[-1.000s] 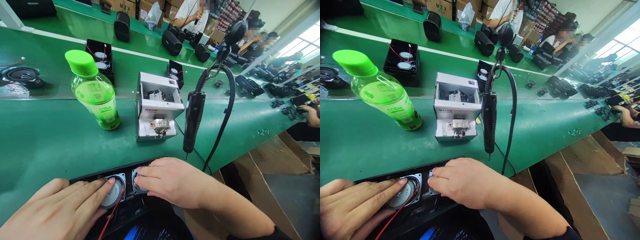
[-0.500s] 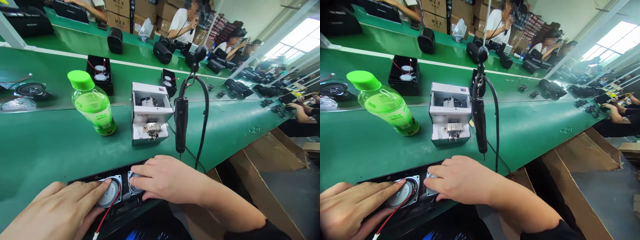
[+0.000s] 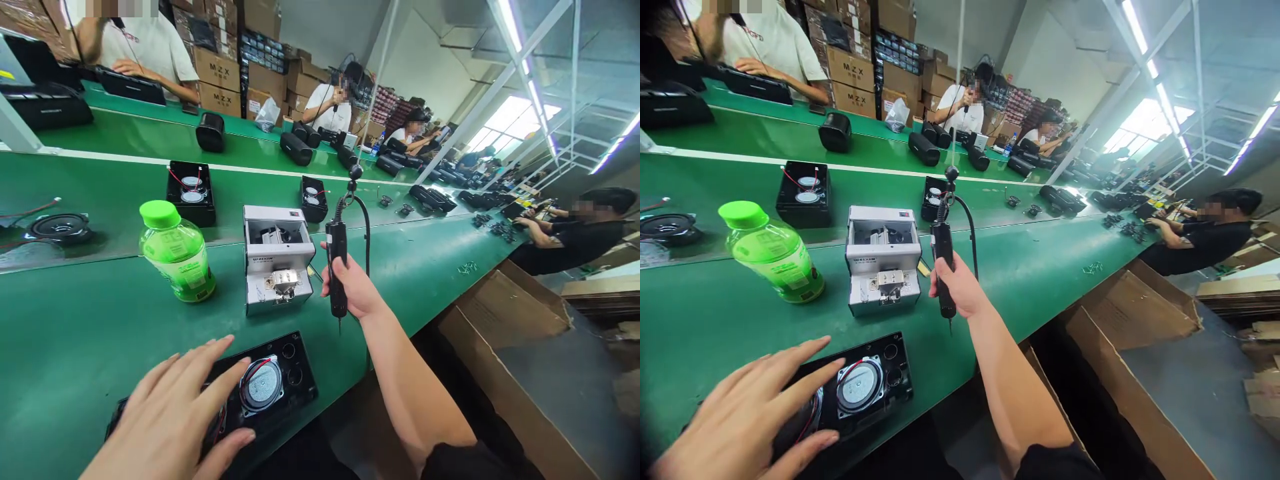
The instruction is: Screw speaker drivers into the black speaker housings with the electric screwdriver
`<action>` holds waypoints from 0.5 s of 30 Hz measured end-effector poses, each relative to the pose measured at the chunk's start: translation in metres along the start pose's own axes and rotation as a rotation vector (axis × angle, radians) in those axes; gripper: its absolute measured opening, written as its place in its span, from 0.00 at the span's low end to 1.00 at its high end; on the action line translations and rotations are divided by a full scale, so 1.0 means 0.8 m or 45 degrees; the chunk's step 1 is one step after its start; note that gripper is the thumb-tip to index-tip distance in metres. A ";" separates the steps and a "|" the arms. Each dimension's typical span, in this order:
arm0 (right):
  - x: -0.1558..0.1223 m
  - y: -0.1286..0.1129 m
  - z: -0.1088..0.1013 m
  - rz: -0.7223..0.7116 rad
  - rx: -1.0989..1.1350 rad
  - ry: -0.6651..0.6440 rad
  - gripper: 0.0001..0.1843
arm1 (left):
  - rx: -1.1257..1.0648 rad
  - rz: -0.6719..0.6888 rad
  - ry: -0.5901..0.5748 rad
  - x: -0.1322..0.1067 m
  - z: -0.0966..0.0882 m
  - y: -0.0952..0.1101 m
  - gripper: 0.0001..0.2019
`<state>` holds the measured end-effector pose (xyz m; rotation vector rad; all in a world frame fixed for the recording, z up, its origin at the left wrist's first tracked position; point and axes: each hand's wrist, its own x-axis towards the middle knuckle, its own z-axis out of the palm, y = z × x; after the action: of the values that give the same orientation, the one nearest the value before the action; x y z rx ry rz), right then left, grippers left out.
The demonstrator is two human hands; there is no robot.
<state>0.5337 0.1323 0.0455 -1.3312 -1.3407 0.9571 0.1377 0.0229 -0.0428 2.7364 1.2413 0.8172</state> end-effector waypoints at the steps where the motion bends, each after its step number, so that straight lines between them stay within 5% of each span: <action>1: -0.001 -0.004 0.000 0.016 0.071 -0.014 0.51 | -0.002 0.028 0.001 0.012 0.005 0.009 0.31; 8: -0.021 -0.068 0.017 -0.242 0.380 0.145 0.50 | -0.136 0.023 -0.036 0.033 0.017 0.009 0.29; 15: 0.006 -0.117 0.093 -0.792 0.558 -0.016 0.38 | -0.119 0.004 0.065 0.046 0.014 0.028 0.25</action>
<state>0.4410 0.1365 0.1213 -0.5239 -1.3373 0.7579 0.1788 0.0356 -0.0308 2.6607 1.1754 0.9267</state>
